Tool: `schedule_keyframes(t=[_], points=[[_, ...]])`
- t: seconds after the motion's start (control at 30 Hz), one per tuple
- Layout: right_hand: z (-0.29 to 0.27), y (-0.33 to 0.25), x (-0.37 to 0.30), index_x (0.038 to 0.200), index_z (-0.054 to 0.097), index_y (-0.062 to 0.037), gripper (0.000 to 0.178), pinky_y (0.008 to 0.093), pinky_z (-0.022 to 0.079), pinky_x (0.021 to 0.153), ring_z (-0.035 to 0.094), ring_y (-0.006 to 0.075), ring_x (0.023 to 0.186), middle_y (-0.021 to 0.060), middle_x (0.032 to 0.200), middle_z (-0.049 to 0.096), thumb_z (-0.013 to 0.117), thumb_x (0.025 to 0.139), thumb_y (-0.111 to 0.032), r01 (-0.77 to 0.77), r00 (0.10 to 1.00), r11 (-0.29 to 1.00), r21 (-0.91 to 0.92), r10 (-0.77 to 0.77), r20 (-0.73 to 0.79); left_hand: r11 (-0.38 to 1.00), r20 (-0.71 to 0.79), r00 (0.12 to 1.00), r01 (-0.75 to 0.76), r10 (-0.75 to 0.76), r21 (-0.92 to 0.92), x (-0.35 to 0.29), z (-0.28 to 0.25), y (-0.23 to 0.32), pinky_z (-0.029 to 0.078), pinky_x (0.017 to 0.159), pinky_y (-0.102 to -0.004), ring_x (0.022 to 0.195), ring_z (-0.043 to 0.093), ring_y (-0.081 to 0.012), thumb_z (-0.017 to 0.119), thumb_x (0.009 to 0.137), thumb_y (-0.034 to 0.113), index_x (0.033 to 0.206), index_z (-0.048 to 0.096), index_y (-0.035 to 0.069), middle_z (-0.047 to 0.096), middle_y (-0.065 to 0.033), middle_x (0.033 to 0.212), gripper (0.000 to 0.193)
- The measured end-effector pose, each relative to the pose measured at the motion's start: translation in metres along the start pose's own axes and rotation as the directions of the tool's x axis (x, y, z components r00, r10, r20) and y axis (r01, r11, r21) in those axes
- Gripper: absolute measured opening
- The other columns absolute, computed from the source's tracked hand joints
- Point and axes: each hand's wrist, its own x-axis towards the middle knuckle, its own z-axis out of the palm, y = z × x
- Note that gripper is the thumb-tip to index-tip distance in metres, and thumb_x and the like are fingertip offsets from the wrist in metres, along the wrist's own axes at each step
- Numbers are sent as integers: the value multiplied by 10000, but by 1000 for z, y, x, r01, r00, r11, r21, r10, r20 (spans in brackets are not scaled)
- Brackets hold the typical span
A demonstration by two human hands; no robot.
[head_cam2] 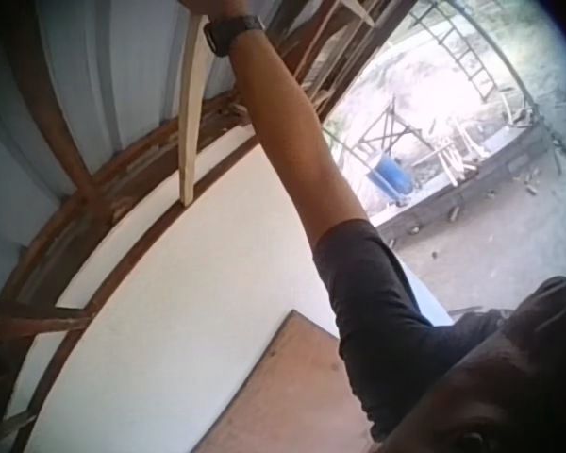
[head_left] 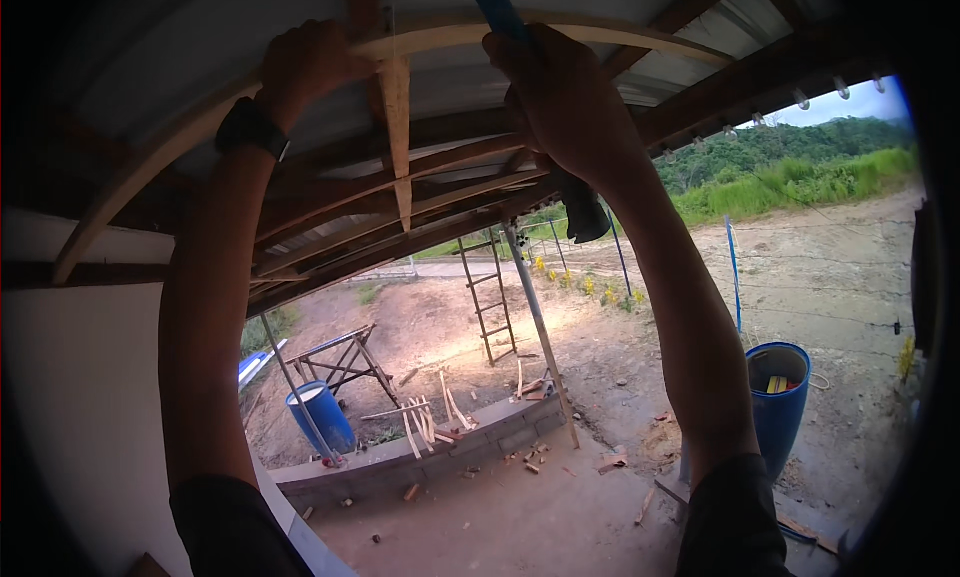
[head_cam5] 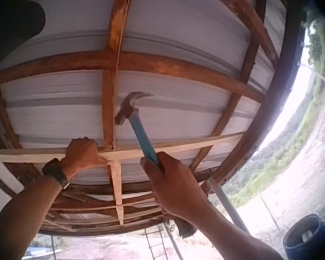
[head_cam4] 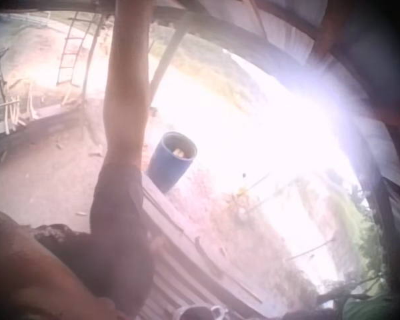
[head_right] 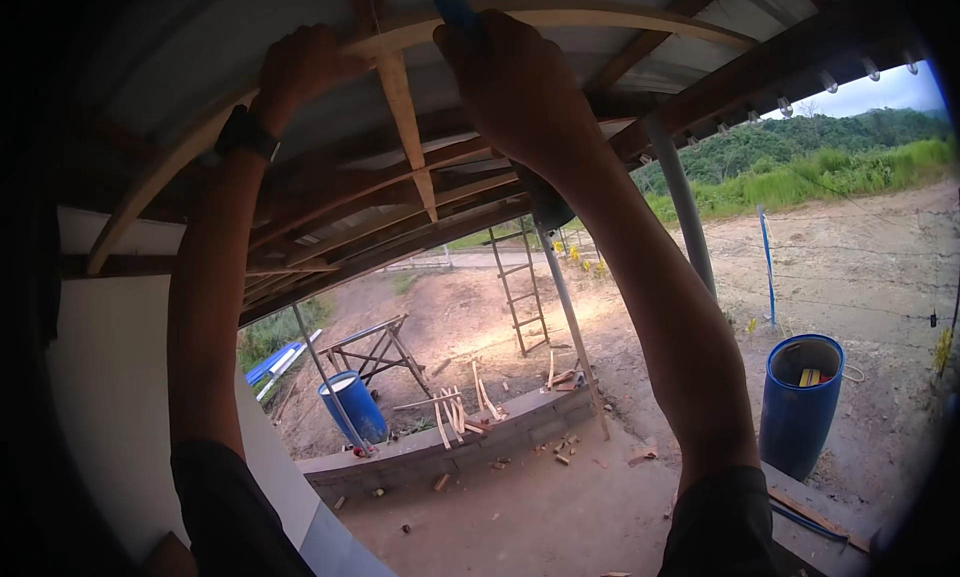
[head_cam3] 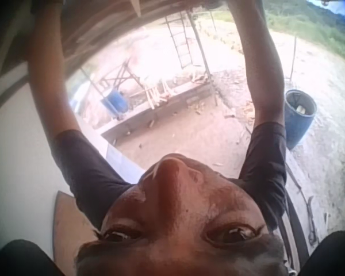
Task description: The person holds a wooden beam against the ceiling structure with one hand and hammers a nail into it using a hammer, securing the rafter to the roof frame.
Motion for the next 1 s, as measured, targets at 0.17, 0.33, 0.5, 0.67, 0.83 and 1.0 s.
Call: schedule_keyframes(t=[0.17, 0.33, 0.5, 0.67, 0.83, 1.0], points=[[-32, -56, 1, 888, 487, -81, 306, 254, 342, 347, 439, 69, 404, -17, 588, 464, 544, 1080, -312, -243, 934, 787, 567, 348, -83, 1000, 99, 995, 14, -14, -5, 2, -9, 11, 593, 767, -482, 866, 752, -351, 787, 732, 718, 923, 749, 8, 748, -201, 924, 736], [6, 0, -4, 1155, 609, -44, 316, 427, 572, 650, 687, 265, 870, 107, 1008, 607, 719, 858, -51, 250, 938, 894, -372, -319, -134, 997, 170, 985, 46, -36, -54, 5, -18, 15, 590, 762, -477, 866, 751, -355, 777, 715, 756, 939, 738, -15, 743, -215, 926, 804], [18, -4, -10, 1031, 624, -1, 112, 423, 617, 677, 725, 328, 807, 192, 906, 640, 607, 972, -95, 54, 998, 952, -301, -39, 56, 999, 91, 995, 50, -48, -19, 2, -12, 18, 592, 790, -478, 903, 746, -350, 778, 734, 725, 955, 765, 43, 750, -184, 939, 717], [-12, -35, -8, 971, 639, -12, 137, 388, 588, 569, 710, 290, 681, 179, 803, 667, 628, 985, -147, 24, 981, 999, 46, -14, -193, 1000, 16, 1000, -12, 12, -7, -2, -5, 10, 591, 726, -460, 829, 749, -350, 757, 711, 792, 905, 740, 1, 737, -196, 878, 815], [-41, -101, 8, 935, 544, -77, 259, 268, 356, 379, 428, 94, 416, 4, 585, 478, 551, 1065, -301, 373, 703, 794, 480, 95, -704, 1000, 23, 1000, -9, 10, -19, 0, -8, 15, 590, 696, -444, 782, 748, -337, 762, 714, 786, 908, 743, 0, 731, -192, 830, 810], [4, 5, 0, 987, 606, -41, 319, 315, 466, 439, 559, 154, 440, 33, 599, 551, 529, 1086, -335, 196, 906, 976, 99, -141, -399, 999, 127, 992, 35, -30, -32, 6, -20, 22, 589, 719, -456, 842, 751, -340, 778, 723, 752, 958, 749, -7, 742, -196, 905, 794]])
